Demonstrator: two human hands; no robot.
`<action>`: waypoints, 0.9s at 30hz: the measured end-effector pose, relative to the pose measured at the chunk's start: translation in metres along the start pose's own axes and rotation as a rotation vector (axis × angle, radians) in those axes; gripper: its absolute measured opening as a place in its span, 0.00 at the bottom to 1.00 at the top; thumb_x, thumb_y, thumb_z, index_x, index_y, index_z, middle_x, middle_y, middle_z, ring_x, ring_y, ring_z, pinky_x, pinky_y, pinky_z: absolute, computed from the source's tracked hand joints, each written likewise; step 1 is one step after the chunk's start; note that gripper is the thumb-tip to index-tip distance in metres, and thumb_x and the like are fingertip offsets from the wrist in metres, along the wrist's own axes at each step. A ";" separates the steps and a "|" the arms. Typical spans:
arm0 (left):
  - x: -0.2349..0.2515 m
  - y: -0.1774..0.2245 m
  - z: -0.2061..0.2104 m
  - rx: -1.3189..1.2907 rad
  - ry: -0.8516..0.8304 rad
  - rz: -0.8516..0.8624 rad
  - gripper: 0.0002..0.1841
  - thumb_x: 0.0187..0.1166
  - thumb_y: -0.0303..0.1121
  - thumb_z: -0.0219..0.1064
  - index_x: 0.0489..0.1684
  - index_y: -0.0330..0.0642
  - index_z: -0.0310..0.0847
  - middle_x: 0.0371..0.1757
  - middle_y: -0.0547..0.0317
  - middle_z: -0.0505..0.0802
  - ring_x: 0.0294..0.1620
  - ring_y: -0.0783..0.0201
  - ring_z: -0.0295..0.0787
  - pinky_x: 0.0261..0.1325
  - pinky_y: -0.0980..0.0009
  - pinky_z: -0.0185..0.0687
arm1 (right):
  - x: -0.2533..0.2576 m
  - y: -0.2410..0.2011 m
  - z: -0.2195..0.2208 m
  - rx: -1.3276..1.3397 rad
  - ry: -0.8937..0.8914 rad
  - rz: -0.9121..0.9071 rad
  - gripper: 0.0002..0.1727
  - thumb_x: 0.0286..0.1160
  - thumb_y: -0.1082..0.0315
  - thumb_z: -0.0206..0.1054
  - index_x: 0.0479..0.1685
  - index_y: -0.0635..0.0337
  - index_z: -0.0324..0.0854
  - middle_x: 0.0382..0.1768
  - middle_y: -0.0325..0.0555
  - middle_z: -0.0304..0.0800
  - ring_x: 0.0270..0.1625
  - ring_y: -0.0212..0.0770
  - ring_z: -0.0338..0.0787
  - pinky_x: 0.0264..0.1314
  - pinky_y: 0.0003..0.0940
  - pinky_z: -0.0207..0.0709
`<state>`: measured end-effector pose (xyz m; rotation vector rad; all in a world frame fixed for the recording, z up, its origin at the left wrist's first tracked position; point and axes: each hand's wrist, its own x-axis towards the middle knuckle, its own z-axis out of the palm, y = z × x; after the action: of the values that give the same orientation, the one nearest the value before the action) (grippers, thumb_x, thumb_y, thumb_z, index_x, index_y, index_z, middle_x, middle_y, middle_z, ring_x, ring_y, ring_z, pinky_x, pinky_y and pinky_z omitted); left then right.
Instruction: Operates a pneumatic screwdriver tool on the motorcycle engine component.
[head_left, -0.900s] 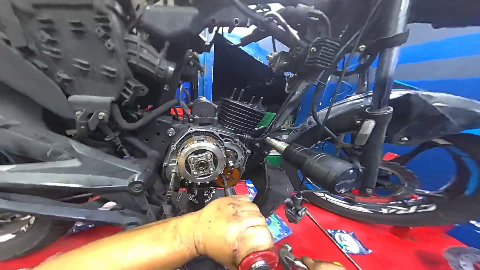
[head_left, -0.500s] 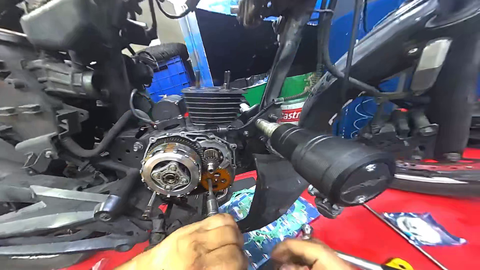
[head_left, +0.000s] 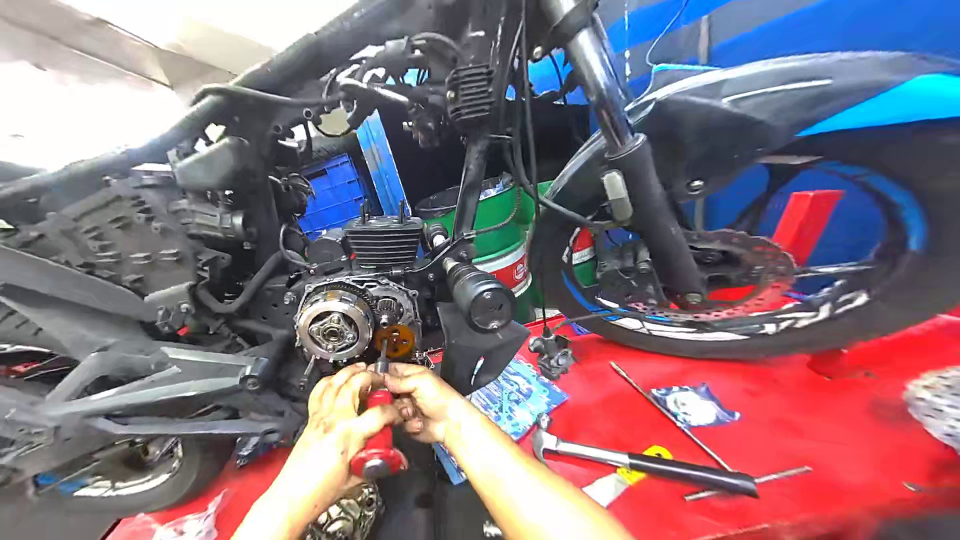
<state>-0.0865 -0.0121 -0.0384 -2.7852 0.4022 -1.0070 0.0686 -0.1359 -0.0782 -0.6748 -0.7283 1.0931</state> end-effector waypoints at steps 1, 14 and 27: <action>-0.004 0.004 -0.005 0.026 -0.035 -0.063 0.31 0.55 0.65 0.77 0.63 0.74 0.84 0.76 0.56 0.83 0.85 0.44 0.69 0.79 0.35 0.65 | -0.001 0.001 0.001 0.012 -0.008 -0.009 0.10 0.87 0.61 0.60 0.60 0.50 0.77 0.21 0.35 0.75 0.12 0.24 0.65 0.11 0.17 0.59; 0.009 0.094 -0.009 0.849 -0.112 -0.385 0.33 0.70 0.57 0.64 0.64 0.39 0.88 0.27 0.52 0.93 0.24 0.51 0.91 0.24 0.52 0.85 | 0.006 -0.002 -0.003 0.067 -0.045 -0.067 0.16 0.80 0.61 0.72 0.58 0.58 0.76 0.18 0.40 0.74 0.11 0.31 0.69 0.12 0.26 0.68; 0.028 0.108 0.006 -1.051 0.711 -1.537 0.40 0.88 0.70 0.30 0.33 0.44 0.75 0.08 0.59 0.72 0.00 0.66 0.60 0.00 0.69 0.60 | 0.011 0.008 0.003 0.199 -0.234 -0.116 0.35 0.80 0.73 0.64 0.86 0.56 0.55 0.59 0.60 0.90 0.62 0.51 0.91 0.68 0.48 0.82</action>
<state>-0.0831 -0.1233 -0.0511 -3.0321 -2.0641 -2.6040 0.0650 -0.1225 -0.0811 -0.3339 -0.8353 1.1306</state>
